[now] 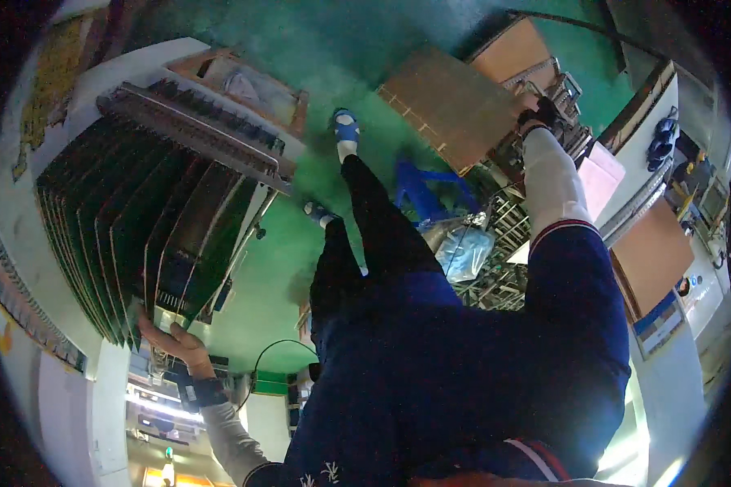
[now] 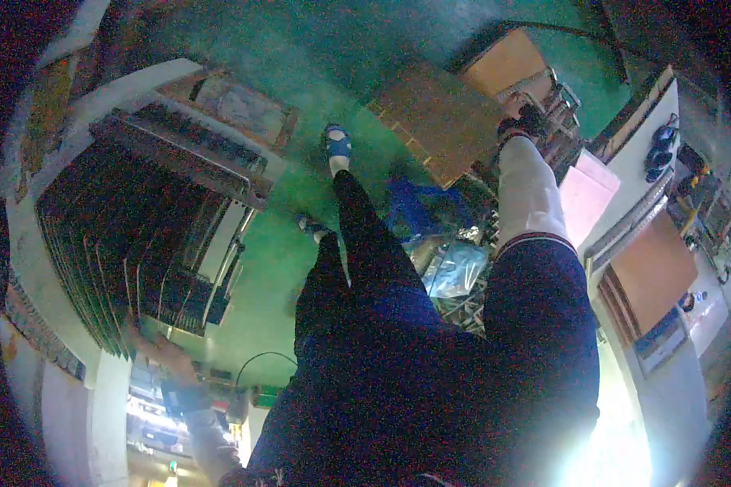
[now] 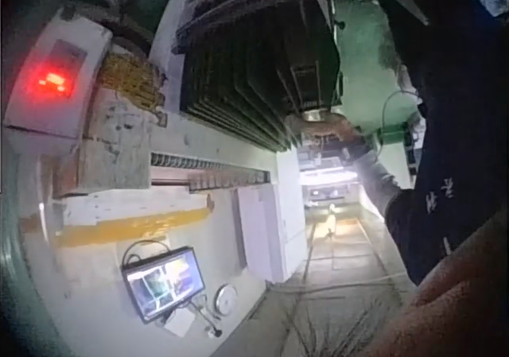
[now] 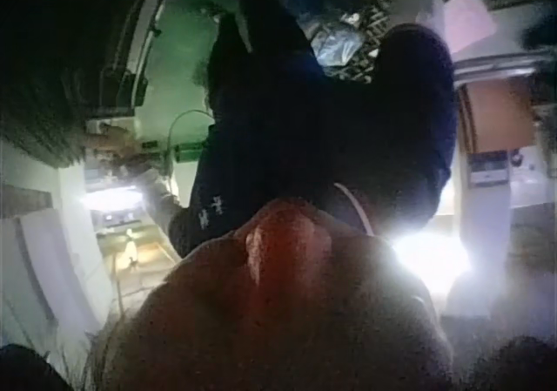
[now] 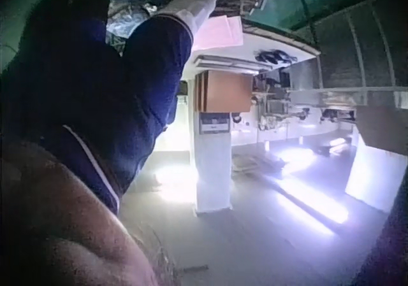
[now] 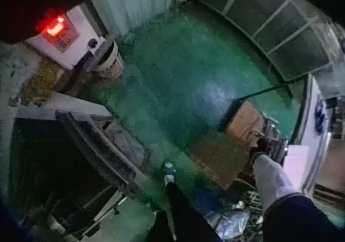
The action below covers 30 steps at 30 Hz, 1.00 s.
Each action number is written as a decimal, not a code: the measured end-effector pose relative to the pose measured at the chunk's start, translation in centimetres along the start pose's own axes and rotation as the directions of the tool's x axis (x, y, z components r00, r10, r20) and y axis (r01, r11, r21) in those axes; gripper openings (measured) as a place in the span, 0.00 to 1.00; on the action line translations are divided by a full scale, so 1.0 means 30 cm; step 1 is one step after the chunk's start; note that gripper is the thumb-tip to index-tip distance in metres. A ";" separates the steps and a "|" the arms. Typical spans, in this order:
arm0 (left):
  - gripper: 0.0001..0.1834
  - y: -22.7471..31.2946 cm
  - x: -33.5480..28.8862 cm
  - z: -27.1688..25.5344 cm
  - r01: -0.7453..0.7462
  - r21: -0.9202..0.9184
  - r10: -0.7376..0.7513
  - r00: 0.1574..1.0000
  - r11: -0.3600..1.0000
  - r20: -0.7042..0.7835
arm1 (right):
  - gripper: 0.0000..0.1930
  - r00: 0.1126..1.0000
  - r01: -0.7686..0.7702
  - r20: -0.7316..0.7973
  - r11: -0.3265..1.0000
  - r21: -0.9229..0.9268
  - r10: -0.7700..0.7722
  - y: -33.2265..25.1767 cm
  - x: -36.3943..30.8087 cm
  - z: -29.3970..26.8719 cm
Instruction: Manually feeding and organizing thin metal sheets into a processing or sorting machine.
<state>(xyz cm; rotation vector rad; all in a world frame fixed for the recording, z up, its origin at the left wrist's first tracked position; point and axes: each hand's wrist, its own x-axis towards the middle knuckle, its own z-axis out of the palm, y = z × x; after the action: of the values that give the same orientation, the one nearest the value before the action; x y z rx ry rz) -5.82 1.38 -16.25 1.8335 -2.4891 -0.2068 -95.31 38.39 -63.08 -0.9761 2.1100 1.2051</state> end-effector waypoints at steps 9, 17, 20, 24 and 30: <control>0.41 0.072 0.056 -0.041 -0.057 -0.007 0.057 0.998 0.998 -0.032 | 0.29 0.953 0.171 0.262 0.984 -0.041 -0.155 -0.125 0.020 -0.022; 0.40 0.043 0.040 -0.016 -0.047 -0.041 0.045 0.998 0.998 -0.038 | 0.31 0.997 -0.015 -0.070 0.996 0.086 0.021 -0.120 -0.003 0.125; 0.40 0.033 0.037 -0.013 -0.056 -0.027 0.055 0.998 0.998 -0.043 | 0.32 0.999 -0.032 -0.038 0.992 0.120 0.037 -0.088 -0.013 0.088; 0.40 0.044 0.041 -0.005 -0.043 -0.054 0.041 0.998 0.998 -0.044 | 0.32 0.998 -0.053 -0.011 0.988 0.148 0.056 -0.040 -0.008 0.057; 0.41 0.033 0.030 -0.018 -0.002 -0.010 0.002 1.000 1.000 -0.015 | 0.33 0.999 -0.055 0.008 0.985 0.162 0.054 -0.055 0.014 0.052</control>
<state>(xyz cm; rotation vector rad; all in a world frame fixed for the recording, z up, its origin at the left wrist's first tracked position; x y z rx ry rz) -6.95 0.78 -15.62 1.8223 -2.4751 -0.2048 -94.12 39.05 -64.94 -0.8476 2.2057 1.0401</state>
